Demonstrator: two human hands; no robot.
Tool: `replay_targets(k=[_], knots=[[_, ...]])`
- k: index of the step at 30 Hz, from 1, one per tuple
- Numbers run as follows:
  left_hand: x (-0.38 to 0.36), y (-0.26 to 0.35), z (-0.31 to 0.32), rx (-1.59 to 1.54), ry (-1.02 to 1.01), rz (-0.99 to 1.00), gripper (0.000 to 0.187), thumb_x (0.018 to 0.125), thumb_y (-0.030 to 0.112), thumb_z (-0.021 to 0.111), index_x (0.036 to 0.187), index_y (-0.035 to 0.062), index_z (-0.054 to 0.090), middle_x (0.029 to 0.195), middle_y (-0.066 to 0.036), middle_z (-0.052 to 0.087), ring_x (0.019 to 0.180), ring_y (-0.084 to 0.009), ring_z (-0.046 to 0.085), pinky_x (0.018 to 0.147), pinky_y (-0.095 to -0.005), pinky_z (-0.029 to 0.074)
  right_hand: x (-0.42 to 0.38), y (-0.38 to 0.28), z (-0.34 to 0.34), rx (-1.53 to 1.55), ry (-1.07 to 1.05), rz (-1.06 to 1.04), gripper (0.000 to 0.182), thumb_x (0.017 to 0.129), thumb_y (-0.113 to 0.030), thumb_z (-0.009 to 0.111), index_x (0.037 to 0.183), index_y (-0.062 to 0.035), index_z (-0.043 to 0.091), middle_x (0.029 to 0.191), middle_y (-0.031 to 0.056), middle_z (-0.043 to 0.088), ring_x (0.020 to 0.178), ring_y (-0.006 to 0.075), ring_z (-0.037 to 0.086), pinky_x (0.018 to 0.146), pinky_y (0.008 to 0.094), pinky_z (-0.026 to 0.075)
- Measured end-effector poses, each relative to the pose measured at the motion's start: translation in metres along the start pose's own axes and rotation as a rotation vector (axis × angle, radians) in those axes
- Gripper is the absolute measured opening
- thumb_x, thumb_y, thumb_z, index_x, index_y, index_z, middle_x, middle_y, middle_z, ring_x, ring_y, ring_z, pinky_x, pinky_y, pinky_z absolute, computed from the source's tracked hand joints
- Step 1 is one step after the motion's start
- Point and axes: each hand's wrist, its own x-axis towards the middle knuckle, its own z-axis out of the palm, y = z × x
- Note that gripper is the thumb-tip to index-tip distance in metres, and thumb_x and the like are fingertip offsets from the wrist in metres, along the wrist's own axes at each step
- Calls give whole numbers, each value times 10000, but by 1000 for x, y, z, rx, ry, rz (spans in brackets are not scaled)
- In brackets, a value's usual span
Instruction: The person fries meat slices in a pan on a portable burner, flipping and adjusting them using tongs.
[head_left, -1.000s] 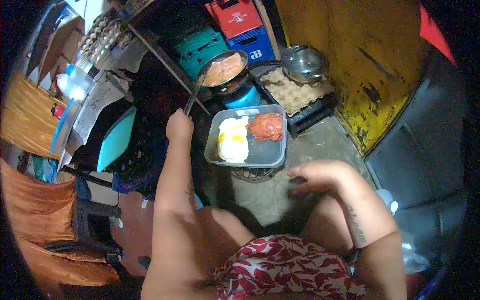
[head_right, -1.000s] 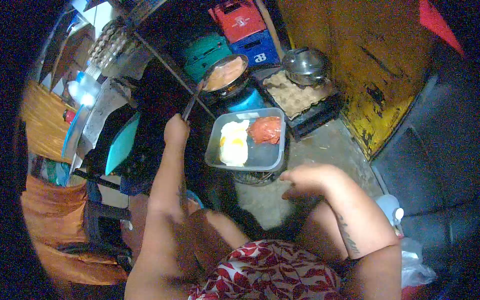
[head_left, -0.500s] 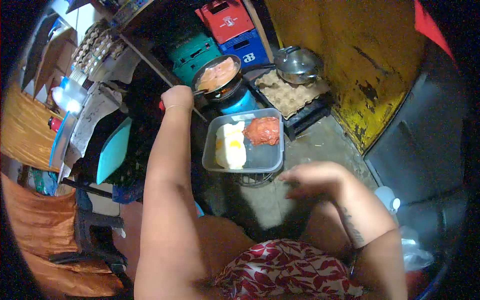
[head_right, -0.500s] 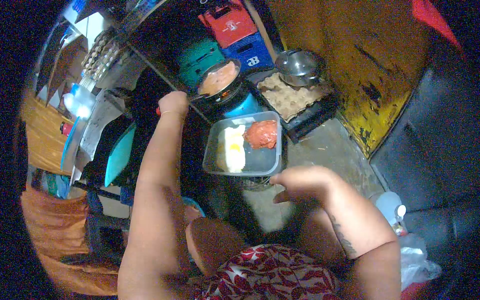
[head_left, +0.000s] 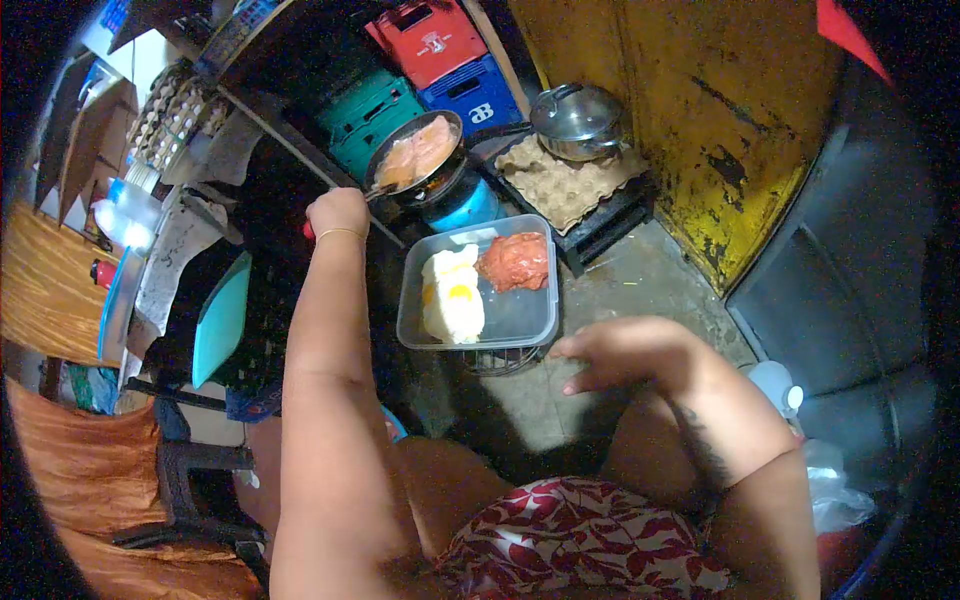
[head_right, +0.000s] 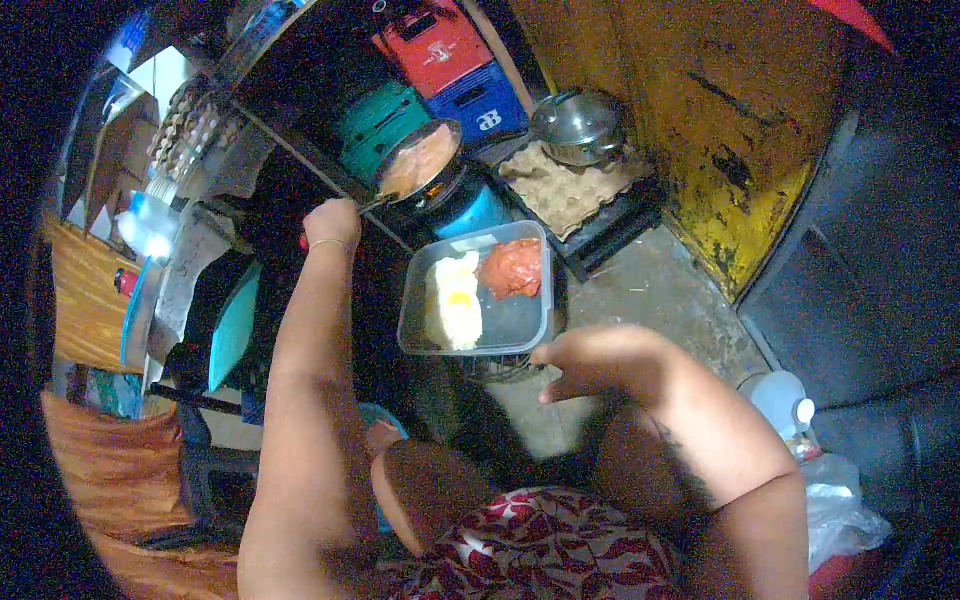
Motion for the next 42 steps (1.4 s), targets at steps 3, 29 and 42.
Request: replay_targets(k=[3,29,42], knots=[[-9,-3,-8,13,49,19,275,920,133,492,995,101,755,1080,-129,721,976,-322,707,779,-471,559,8,16,25,786,219,93,541,892,-328,689,1268,44,575,1252,213,601,1132,295,607,959,363,507],[-80,-35,109,-1072,-32,-230,275,833,256,745,890,-2,669,762,-133,675,622,-266,653,597,-403,545,52,-23,3,-206,-121,248,718,842,-532,672,1381,-83,518,1278,209,615,1176,362,587,1004,409,453],[-226,-75,130,-1996,-469,-377,126,968,153,571,1036,49,593,780,-70,646,555,-133,587,448,-257,487,64,-21,5,-224,-195,316,692,867,-511,662,1375,-63,523,1291,207,609,1203,340,579,1017,401,445]])
